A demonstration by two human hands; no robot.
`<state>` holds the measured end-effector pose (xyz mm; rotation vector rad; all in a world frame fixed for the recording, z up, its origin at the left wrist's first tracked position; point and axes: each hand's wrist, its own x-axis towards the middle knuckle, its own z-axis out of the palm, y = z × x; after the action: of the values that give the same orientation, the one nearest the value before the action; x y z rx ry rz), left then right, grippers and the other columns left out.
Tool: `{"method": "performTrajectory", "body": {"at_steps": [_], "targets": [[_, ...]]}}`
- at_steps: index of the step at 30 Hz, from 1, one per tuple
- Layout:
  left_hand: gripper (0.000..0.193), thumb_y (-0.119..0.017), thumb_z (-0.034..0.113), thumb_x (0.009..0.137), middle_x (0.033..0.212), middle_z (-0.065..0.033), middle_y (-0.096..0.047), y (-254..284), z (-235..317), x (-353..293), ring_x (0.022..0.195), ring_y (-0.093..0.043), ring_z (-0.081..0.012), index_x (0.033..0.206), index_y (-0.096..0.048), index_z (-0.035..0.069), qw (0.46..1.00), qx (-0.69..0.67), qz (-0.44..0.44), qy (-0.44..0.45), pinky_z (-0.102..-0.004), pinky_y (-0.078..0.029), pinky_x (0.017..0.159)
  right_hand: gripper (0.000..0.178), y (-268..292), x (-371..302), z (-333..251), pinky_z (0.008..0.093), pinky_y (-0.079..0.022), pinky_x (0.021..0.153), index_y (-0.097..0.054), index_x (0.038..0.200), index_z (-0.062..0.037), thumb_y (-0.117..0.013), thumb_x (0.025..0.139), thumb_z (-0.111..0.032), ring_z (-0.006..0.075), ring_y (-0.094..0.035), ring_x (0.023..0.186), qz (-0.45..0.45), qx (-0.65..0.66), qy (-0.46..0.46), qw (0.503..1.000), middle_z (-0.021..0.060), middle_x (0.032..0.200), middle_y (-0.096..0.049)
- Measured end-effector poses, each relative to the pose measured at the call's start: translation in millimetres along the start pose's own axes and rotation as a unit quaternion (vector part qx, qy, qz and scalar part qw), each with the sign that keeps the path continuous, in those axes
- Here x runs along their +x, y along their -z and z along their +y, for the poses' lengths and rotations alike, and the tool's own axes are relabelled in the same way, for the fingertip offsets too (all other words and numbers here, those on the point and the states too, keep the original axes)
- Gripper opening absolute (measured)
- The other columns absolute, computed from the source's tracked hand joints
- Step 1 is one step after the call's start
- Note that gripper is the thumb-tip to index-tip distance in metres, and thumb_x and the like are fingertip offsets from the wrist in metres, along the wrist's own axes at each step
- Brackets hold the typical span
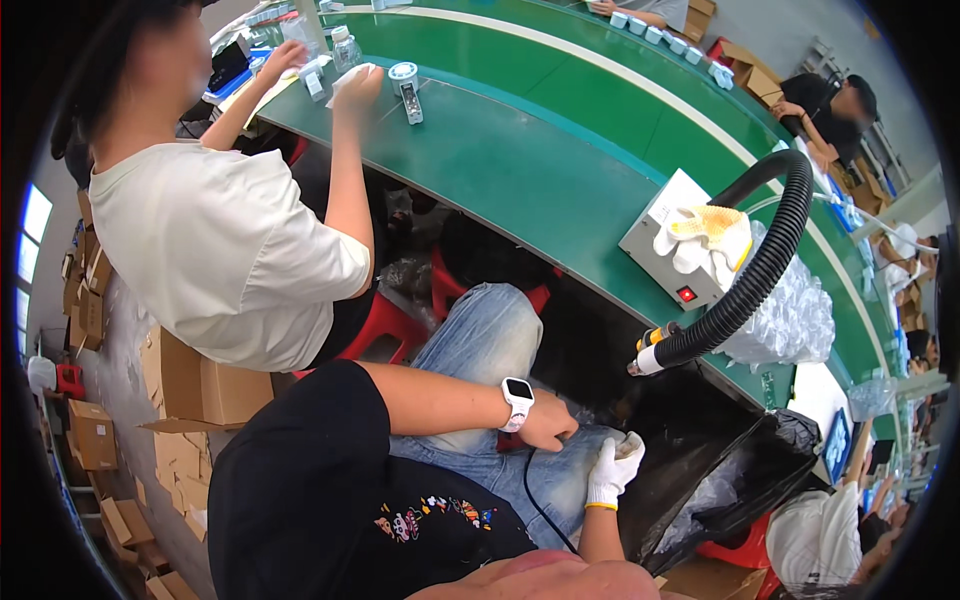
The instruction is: Manually assembling small white cylindrical electronic components and pins on an assembly line.
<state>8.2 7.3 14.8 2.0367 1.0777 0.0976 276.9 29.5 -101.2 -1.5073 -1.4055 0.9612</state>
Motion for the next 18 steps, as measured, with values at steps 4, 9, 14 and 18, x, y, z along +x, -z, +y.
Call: {"method": "performTrajectory", "body": {"at_steps": [4, 9, 14, 18], "targets": [[0.029, -0.065, 0.034, 0.089, 0.087, -0.0127, -0.073, 12.5, 6.8, -3.9, 0.087, -0.07, -0.0347, 0.104, -0.069, 0.009, 0.992, -0.105, 0.063, 0.015, -0.0495, -0.053, 0.076, 0.045, 2.7, -2.3, 3.1, 0.0232, -0.045, 0.075, -0.054, 0.126, 0.0004, -0.072, 0.085, -0.004, 0.0077, -0.049, 0.08, 0.008, -0.01, -0.001, 1.0, -0.0002, 0.098, -0.054], [0.027, -0.065, 0.032, 0.089, 0.086, -0.0111, -0.073, 8.7, 7.7, -3.3, 0.084, -0.07, -0.0339, 0.102, -0.07, 0.009, 0.988, -0.114, 0.102, 0.011, -0.0475, -0.054, 0.075, 0.049, 4.4, 0.2, 7.9, 0.0269, -0.049, 0.079, -0.053, 0.128, 0.0008, -0.074, 0.084, -0.007, 0.0112, -0.054, 0.083, -0.005, -0.006, -0.017, 1.0, 0.0032, 0.102, -0.058], [0.023, -0.065, 0.03, 0.089, 0.085, -0.0107, -0.073, 11.1, -8.1, -4.0, 0.081, -0.07, -0.0332, 0.092, -0.072, 0.008, 0.982, -0.096, 0.163, 0.001, -0.0451, -0.054, 0.072, 0.048, 2.6, 1.0, 11.4, 0.0262, -0.048, 0.078, -0.053, 0.128, 0.0004, -0.073, 0.085, -0.005, 0.0105, -0.053, 0.083, -0.006, 0.001, -0.021, 1.0, 0.0026, 0.102, -0.058], [0.015, -0.073, 0.022, 0.084, 0.078, -0.0109, -0.071, 60.8, -19.5, -26.2, 0.071, -0.069, -0.0273, 0.083, -0.073, 0.008, 0.876, -0.166, 0.453, 0.011, -0.0374, -0.053, 0.063, 0.046, 11.7, 9.9, 26.5, 0.0236, -0.046, 0.073, -0.052, 0.128, 0.0, -0.07, 0.086, -0.002, 0.008, -0.05, 0.079, 0.016, 0.02, -0.001, 1.0, 0.0007, 0.101, -0.056]]}}
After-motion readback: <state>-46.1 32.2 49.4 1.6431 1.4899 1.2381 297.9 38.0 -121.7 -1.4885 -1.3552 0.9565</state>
